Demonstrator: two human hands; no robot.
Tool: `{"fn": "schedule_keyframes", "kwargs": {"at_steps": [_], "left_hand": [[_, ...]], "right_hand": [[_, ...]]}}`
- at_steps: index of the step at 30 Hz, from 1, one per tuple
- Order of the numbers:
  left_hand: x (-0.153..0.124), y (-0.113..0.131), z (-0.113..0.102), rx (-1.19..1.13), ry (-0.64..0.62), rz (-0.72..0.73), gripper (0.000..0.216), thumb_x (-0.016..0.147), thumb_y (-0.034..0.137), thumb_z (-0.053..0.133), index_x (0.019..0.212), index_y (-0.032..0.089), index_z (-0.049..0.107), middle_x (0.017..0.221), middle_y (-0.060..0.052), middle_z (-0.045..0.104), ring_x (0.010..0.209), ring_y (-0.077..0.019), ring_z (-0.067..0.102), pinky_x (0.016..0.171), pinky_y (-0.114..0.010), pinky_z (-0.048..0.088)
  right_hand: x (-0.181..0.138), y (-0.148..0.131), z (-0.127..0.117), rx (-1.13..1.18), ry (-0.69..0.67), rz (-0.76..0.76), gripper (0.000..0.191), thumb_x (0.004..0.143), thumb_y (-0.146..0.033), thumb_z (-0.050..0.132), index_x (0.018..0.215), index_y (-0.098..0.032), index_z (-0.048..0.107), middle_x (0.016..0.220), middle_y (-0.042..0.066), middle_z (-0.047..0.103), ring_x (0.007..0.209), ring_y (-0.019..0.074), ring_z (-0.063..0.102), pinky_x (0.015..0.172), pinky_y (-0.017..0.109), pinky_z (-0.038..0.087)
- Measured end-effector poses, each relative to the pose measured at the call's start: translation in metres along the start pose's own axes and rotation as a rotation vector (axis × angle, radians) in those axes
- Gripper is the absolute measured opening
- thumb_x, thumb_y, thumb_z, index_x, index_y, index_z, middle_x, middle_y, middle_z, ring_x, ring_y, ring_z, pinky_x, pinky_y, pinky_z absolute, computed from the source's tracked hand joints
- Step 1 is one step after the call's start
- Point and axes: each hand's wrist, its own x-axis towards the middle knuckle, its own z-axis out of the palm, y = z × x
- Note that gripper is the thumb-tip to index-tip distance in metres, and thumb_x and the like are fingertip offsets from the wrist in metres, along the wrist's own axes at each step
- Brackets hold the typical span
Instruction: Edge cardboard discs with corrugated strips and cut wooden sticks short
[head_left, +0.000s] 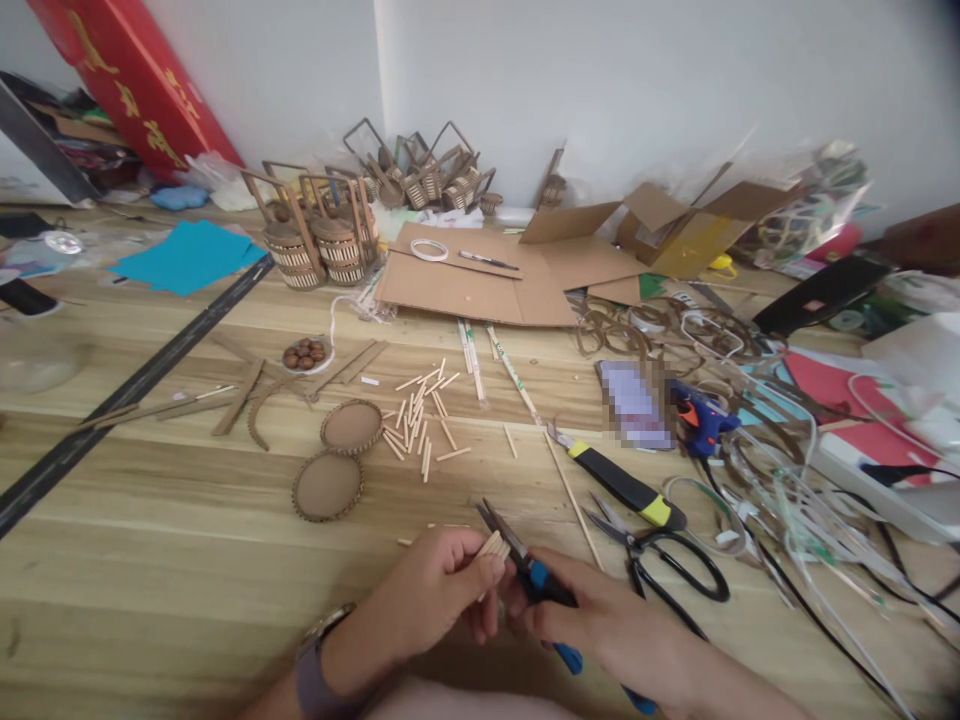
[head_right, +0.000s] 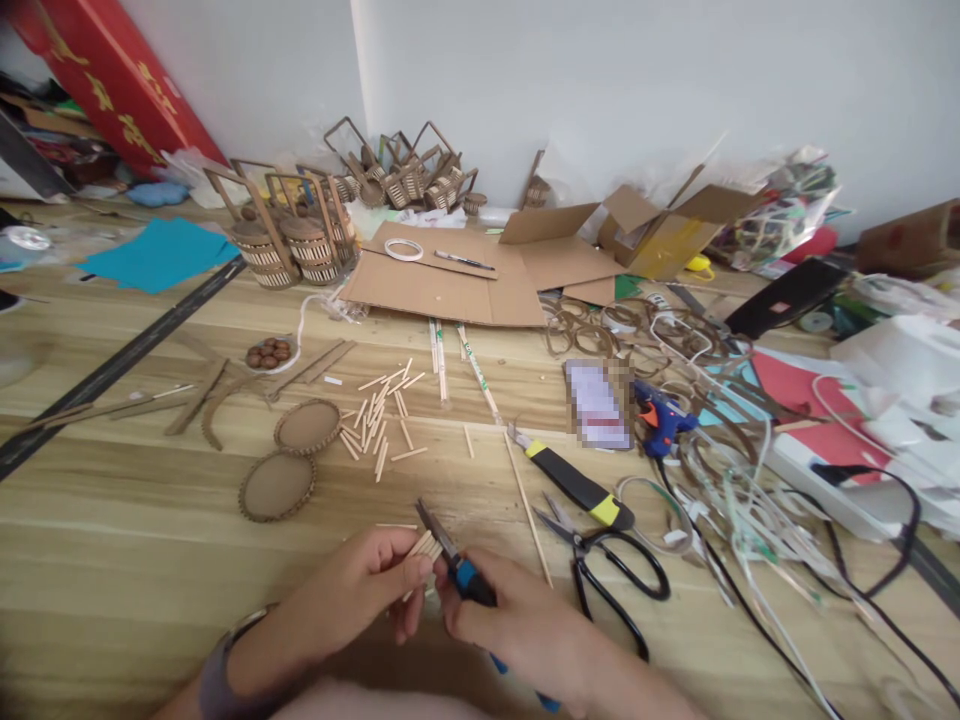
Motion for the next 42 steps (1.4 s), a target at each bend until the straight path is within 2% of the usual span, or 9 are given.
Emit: {"fn": "schedule_keyframes", "kwargs": {"at_steps": [5,9,22,28,30,33,35,38,42], "left_hand": [[-0.001,0.001,0.001,0.063,0.019,0.004,0.062,0.080,0.080,0.045,0.068,0.019,0.050,0.056,0.002,0.052,0.050,-0.0118,0.046,0.053,-0.024,0.036],[-0.003,0.003,0.002,0.122,0.038,0.008,0.058,0.084,0.075,0.043,0.067,0.020,0.048,0.056,0.002,0.052,0.051,-0.0116,0.045,0.054,-0.024,0.036],[-0.007,0.007,0.005,0.144,0.039,0.013,0.053,0.088,0.070,0.042,0.070,0.021,0.046,0.057,0.003,0.049,0.053,-0.0114,0.043,0.054,-0.023,0.035],[-0.007,0.006,0.004,0.139,0.054,0.054,0.053,0.089,0.069,0.042,0.070,0.020,0.047,0.057,0.003,0.050,0.053,-0.0116,0.043,0.055,-0.023,0.034],[-0.007,0.005,0.002,0.133,0.060,0.052,0.053,0.089,0.069,0.043,0.072,0.019,0.049,0.057,0.003,0.050,0.054,-0.0120,0.044,0.056,-0.023,0.035],[-0.006,0.004,-0.002,0.133,0.088,0.032,0.053,0.088,0.069,0.043,0.081,0.018,0.054,0.059,0.003,0.052,0.055,-0.0134,0.047,0.057,-0.024,0.036],[-0.005,0.004,-0.005,0.185,0.146,0.012,0.050,0.090,0.066,0.041,0.085,0.018,0.055,0.060,0.003,0.053,0.057,-0.0144,0.048,0.057,-0.024,0.036],[-0.005,0.005,-0.009,0.368,0.279,0.000,0.042,0.095,0.056,0.037,0.074,0.021,0.050,0.061,0.002,0.054,0.060,-0.0157,0.050,0.061,-0.026,0.036],[-0.006,0.007,-0.011,0.540,0.396,0.001,0.037,0.097,0.046,0.032,0.069,0.024,0.042,0.059,0.002,0.052,0.062,-0.0182,0.054,0.064,-0.028,0.036]], "right_hand": [[0.003,0.008,0.004,-0.049,0.037,-0.024,0.009,0.068,-0.022,0.051,0.073,-0.019,0.057,0.065,-0.003,0.051,0.064,0.0142,0.047,0.059,0.025,0.038],[0.003,0.010,0.008,-0.075,0.092,-0.074,0.010,0.079,-0.026,0.053,0.075,-0.020,0.059,0.060,-0.005,0.048,0.057,0.0129,0.044,0.057,0.024,0.037],[-0.001,0.008,0.008,-0.069,0.086,-0.252,0.021,0.089,-0.036,0.059,0.084,-0.020,0.071,0.079,0.000,0.068,0.077,0.0191,0.059,0.074,0.027,0.044],[0.003,0.009,0.011,-0.085,0.125,-0.240,0.032,0.090,-0.047,0.056,0.077,-0.019,0.066,0.073,0.000,0.065,0.074,0.0191,0.058,0.071,0.028,0.044],[0.004,0.010,0.007,-0.160,0.137,-0.205,0.032,0.089,-0.047,0.056,0.075,-0.020,0.063,0.067,-0.002,0.060,0.067,0.0166,0.054,0.065,0.026,0.042],[0.005,0.012,-0.007,-0.394,0.262,-0.146,0.028,0.089,-0.045,0.052,0.075,-0.021,0.058,0.066,-0.001,0.060,0.064,0.0171,0.054,0.061,0.027,0.041],[0.005,0.015,-0.020,-0.610,0.390,-0.101,0.024,0.090,-0.041,0.048,0.083,-0.022,0.060,0.076,0.003,0.067,0.072,0.0215,0.061,0.065,0.030,0.044],[0.008,0.020,-0.036,-0.884,0.563,0.022,0.024,0.091,-0.035,0.047,0.102,-0.020,0.061,0.099,0.012,0.072,0.092,0.0293,0.068,0.074,0.035,0.047],[0.015,0.025,-0.045,-0.962,0.618,0.139,0.028,0.092,-0.027,0.047,0.115,-0.017,0.058,0.106,0.016,0.073,0.100,0.0334,0.069,0.076,0.038,0.048]]}}
